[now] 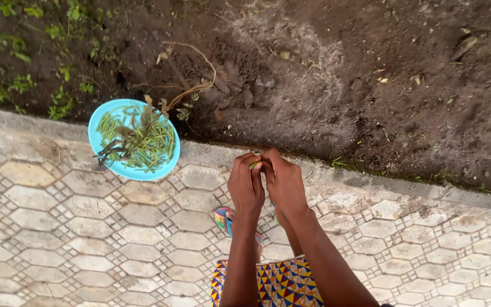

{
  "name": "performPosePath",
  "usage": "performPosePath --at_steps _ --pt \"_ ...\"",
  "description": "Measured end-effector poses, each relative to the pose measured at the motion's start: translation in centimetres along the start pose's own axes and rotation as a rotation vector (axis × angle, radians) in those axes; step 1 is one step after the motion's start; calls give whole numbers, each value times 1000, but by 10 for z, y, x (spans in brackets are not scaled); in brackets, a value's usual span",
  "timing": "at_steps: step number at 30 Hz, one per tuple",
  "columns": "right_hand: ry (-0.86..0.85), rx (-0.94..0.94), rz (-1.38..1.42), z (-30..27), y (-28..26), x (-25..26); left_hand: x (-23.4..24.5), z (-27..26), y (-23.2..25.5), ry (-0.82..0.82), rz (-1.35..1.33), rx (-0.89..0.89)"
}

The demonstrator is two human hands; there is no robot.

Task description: Picking or sorting green beans from a plant or bowl.

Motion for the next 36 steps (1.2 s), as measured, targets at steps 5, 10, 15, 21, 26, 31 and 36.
performPosePath --at_steps 5,10,15,21,26,31,36 --pt "-26 -35 101 -2 -15 17 -16 -11 -3 44 -309 218" --pt "-276 -271 393 0 2 24 -23 -10 -15 14 -975 570" --pt "-391 -310 723 -1 15 48 13 18 -26 57 -1488 565" --pt "-41 -87 696 15 5 77 -4 13 9 -130 -1003 410" --pt "-35 210 576 17 -69 62 -7 29 44 -258 -946 451" --pt "46 324 484 15 -91 61 -19 19 34 -324 -960 370" --pt "39 189 521 19 -72 64 -25 17 37 -472 -866 363"
Point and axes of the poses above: each hand's wrist, its own z-axis towards the middle knuckle, its own x-axis out of the back of the hand, y = z × x, the point moved 7 cm from there along z, towards the middle knuckle, and after that the axes turned 15 degrees about z, right-handed, at the moved point
